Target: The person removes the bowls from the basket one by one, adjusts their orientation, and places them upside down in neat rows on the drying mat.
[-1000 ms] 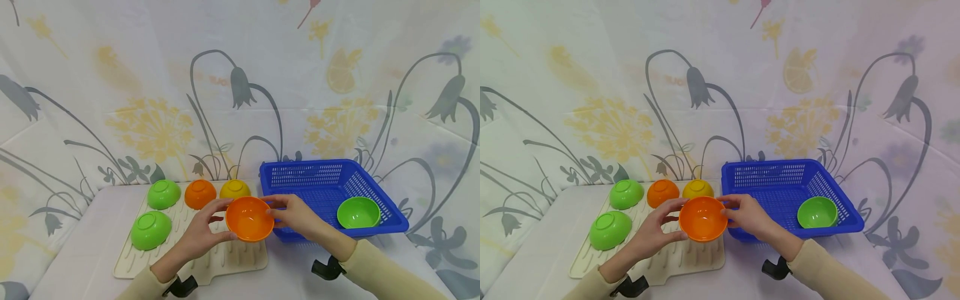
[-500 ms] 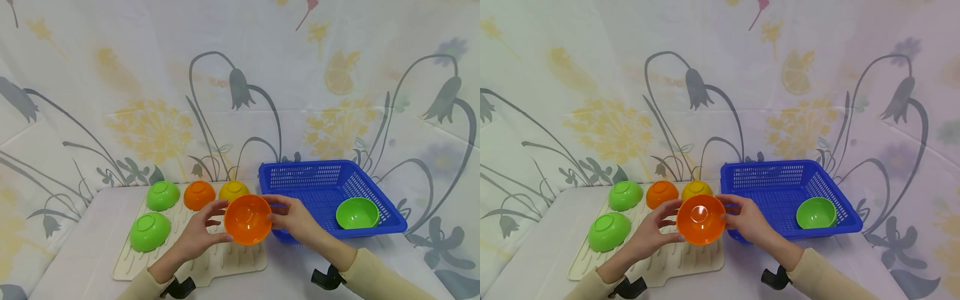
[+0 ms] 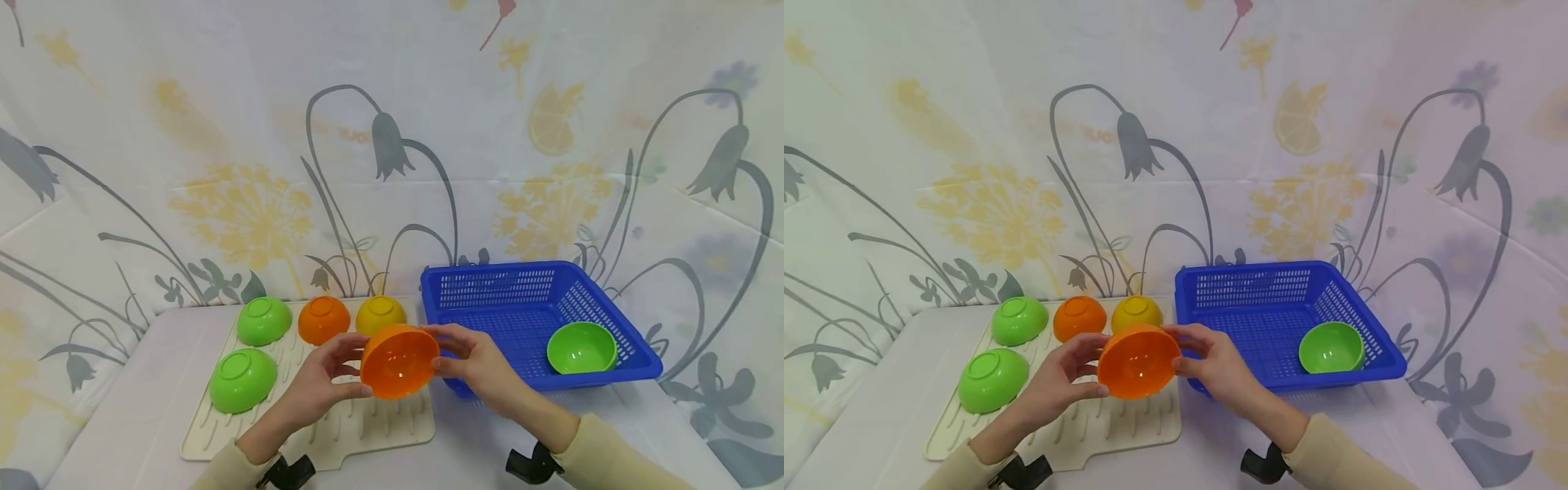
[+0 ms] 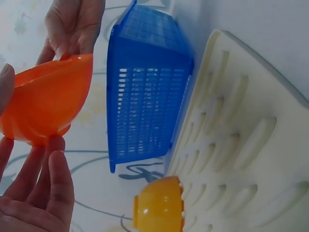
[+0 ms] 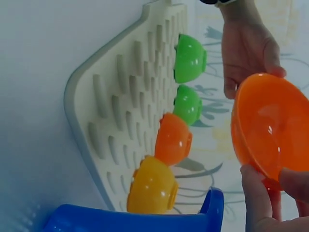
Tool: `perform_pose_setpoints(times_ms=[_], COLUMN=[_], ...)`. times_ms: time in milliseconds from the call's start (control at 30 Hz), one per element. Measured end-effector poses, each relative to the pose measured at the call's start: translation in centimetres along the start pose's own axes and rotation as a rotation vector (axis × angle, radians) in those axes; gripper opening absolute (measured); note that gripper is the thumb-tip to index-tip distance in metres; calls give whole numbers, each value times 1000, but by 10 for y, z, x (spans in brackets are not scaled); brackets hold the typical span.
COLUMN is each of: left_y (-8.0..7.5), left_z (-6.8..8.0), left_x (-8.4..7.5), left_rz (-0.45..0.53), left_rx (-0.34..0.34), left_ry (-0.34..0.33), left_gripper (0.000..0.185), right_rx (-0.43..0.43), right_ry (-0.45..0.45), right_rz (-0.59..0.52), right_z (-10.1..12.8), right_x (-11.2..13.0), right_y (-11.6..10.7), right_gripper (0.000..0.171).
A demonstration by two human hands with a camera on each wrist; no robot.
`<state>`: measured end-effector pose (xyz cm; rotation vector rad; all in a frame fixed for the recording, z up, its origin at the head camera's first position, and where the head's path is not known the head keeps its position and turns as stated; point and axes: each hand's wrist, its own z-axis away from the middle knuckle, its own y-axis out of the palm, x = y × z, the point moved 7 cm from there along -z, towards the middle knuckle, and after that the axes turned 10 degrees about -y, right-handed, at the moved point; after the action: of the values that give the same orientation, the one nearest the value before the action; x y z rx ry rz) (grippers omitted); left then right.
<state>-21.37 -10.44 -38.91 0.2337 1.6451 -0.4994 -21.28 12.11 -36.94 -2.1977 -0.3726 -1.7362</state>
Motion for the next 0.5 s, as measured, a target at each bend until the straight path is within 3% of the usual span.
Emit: perform_pose_setpoints(times_ms=[233, 500], left_y=[-7, -13], left_z=[4, 9], left_x=[-2, -9], left_rz=[-78, -208], left_rx=[-58, -101], left_ry=[32, 97], left_gripper=[59, 59], right_rx=[48, 131], right_ry=[28, 52], right_rz=[64, 42], right_z=[2, 3], right_x=[-4, -7], right_y=[2, 8], right_gripper=[51, 62])
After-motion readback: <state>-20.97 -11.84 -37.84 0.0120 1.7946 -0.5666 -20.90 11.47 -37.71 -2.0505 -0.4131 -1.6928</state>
